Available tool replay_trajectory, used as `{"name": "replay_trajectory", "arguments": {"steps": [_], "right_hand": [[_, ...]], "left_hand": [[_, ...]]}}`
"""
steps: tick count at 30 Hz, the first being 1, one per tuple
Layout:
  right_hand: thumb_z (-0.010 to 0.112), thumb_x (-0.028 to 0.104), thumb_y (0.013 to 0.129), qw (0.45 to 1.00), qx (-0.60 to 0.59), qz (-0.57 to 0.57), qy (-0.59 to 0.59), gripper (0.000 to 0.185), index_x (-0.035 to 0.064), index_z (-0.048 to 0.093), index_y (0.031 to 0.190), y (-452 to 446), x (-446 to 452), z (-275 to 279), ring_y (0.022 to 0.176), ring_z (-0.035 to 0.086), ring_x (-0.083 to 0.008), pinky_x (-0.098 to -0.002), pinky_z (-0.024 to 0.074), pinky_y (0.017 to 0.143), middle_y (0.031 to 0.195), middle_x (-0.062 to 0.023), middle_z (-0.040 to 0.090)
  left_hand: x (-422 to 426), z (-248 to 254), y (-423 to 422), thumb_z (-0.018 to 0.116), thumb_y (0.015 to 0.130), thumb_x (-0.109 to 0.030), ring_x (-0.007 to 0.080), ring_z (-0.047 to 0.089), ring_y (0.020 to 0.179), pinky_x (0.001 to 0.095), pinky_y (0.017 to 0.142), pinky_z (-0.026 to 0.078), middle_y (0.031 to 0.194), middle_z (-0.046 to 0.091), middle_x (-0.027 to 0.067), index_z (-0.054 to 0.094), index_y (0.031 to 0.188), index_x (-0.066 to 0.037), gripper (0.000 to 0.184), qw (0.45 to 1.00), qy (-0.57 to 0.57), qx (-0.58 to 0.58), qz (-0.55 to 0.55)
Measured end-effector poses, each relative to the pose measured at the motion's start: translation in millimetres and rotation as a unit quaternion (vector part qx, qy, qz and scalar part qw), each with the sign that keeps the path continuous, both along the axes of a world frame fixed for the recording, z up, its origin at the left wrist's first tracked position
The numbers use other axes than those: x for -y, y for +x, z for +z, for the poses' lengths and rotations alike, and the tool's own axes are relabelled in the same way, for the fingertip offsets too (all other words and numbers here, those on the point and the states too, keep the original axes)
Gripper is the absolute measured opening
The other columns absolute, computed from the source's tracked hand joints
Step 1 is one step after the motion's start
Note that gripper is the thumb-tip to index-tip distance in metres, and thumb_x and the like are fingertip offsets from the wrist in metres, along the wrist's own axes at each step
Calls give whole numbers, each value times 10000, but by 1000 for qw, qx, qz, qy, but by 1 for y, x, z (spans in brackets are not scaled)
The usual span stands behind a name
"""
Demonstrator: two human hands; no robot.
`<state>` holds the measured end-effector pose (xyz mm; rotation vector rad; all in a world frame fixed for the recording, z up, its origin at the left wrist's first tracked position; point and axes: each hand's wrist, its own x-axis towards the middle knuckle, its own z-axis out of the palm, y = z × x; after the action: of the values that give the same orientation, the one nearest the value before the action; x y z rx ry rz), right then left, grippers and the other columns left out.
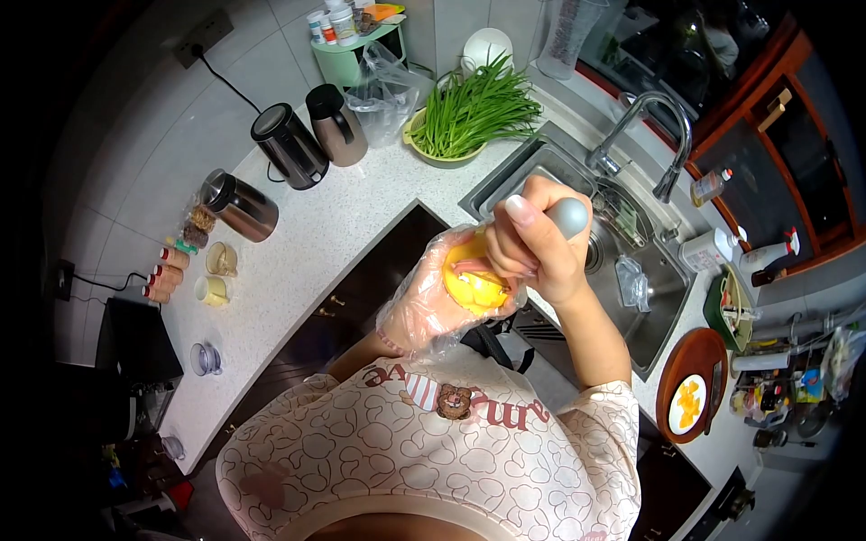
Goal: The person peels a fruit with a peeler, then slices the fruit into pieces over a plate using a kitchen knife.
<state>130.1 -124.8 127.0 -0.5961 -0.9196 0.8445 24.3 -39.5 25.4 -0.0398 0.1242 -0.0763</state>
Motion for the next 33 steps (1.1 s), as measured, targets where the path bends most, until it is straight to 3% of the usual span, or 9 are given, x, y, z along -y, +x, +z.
{"name": "replay_trajectory", "arguments": {"steps": [8,11,20,26,29,33], "right_hand": [[494,90,968,1000,-8,-5,1,308,54,370,688,0,-2,0,349,242,-60,-252,208,333,454,-9,328],[486,179,978,998,56,-17,-10,311,133,317,722,2,-4,-1,329,232,-64,-226,191,292,451,10,275],[485,189,982,999,45,-18,-18,301,136,320,735,5,-7,0,334,232,-59,-219,192,294,467,13,275],[472,185,986,999,46,-13,-14,279,137,325,753,7,-10,-1,338,229,-56,-215,195,294,470,13,271],[474,106,976,999,-34,-10,-2,260,78,368,739,6,-10,-2,352,228,-67,-245,188,325,467,-15,313],[470,104,977,999,-37,-10,4,257,82,364,743,8,-13,-3,351,229,-67,-244,187,325,465,-12,309]], "left_hand": [[-2,0,-2,538,935,-387,297,628,964,499,754,530,1102,613,82,552,1210,-193,337,999,32,31,19],[-2,3,-4,524,943,-388,291,630,965,500,747,538,1108,609,87,527,1239,-185,359,998,49,31,29],[-4,-3,-5,464,970,-417,282,629,979,490,733,546,1124,598,101,487,1296,-181,403,993,89,63,43],[-5,-2,-6,449,975,-436,268,619,1010,480,743,546,1146,586,95,450,1333,-155,456,988,119,79,55],[-5,-2,-7,444,977,-430,254,617,1018,475,749,547,1160,580,91,433,1351,-147,469,987,128,83,60],[-6,0,-11,446,979,-414,238,617,1024,467,754,550,1184,578,89,425,1363,-152,465,984,147,79,62]]}}
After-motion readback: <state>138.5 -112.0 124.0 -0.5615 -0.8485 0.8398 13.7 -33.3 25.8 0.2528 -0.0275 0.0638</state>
